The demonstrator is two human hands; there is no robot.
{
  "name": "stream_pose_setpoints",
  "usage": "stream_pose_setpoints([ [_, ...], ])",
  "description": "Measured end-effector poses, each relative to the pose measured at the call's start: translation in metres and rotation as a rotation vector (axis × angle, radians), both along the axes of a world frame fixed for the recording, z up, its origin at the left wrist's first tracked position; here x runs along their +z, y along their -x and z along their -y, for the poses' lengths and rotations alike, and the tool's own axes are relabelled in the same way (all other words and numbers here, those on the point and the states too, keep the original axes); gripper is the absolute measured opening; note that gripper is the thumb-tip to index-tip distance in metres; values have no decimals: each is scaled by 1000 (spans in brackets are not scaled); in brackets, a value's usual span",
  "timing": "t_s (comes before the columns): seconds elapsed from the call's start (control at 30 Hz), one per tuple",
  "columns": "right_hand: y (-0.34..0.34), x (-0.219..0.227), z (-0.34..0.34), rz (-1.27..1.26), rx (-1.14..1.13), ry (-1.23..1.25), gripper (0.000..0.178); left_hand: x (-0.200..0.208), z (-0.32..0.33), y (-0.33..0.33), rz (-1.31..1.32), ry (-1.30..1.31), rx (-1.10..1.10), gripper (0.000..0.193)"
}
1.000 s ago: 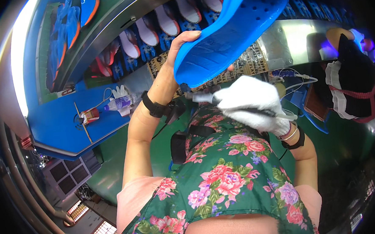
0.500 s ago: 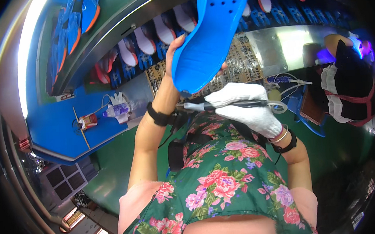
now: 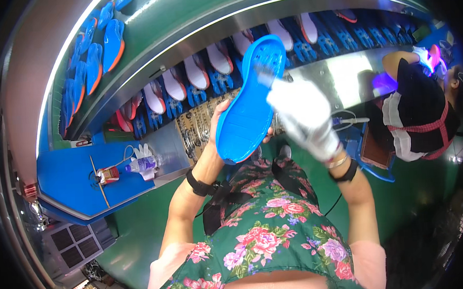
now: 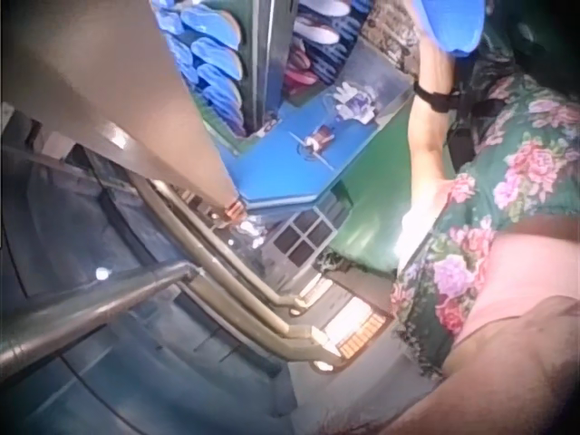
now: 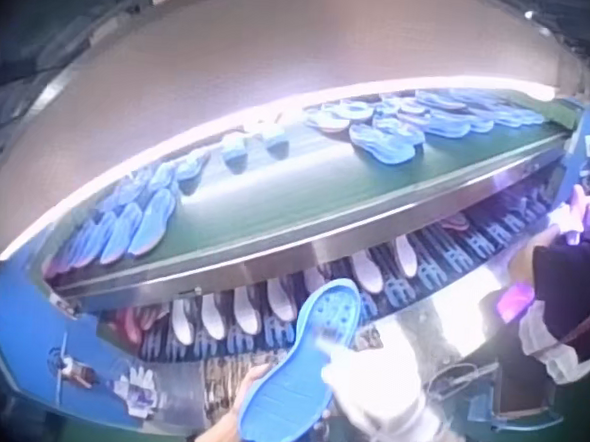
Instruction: Applying a liquid coating or adhesive to the underside of shoe soles using a brush.
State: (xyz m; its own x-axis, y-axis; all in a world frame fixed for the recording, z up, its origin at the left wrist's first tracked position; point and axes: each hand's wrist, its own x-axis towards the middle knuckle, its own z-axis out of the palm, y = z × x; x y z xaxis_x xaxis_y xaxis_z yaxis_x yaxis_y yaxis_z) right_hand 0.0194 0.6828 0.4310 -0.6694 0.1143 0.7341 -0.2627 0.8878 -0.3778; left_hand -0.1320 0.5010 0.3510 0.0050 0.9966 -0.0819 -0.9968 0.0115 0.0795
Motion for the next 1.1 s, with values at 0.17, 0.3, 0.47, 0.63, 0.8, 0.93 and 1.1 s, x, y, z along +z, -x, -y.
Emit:
stream_pose_setpoints([
  [0.17, -31, 1, 51, 268, 543, 739, 28, 3, 9, 7, 163, -126, -33, 87],
  [0.3, -48, -5, 26, 284, 380, 1287, 21, 34, 20, 5, -144, -17, 262, 115],
  [0.47, -61, -29, 16, 110, 166, 1569, 23, 83, 35, 38, -443, -244, 329, 128],
  [0.63, -51, -52, 35, 212, 101, 1535, 25, 116, 16, 135, -411, -530, 389, 118],
  [0.8, -36, -74, 48, 305, 77, 1429, 22, 125, 7, 221, 72, -195, 745, 108],
  [0.93, -39, -84, 52, 391, 39, 1334, 23, 110, 8, 200, 218, -182, 823, 111],
  [1.1, -38, -88, 55, 397, 28, 1360, 22, 100, 31, 202, -869, 434, 1269, 51],
])
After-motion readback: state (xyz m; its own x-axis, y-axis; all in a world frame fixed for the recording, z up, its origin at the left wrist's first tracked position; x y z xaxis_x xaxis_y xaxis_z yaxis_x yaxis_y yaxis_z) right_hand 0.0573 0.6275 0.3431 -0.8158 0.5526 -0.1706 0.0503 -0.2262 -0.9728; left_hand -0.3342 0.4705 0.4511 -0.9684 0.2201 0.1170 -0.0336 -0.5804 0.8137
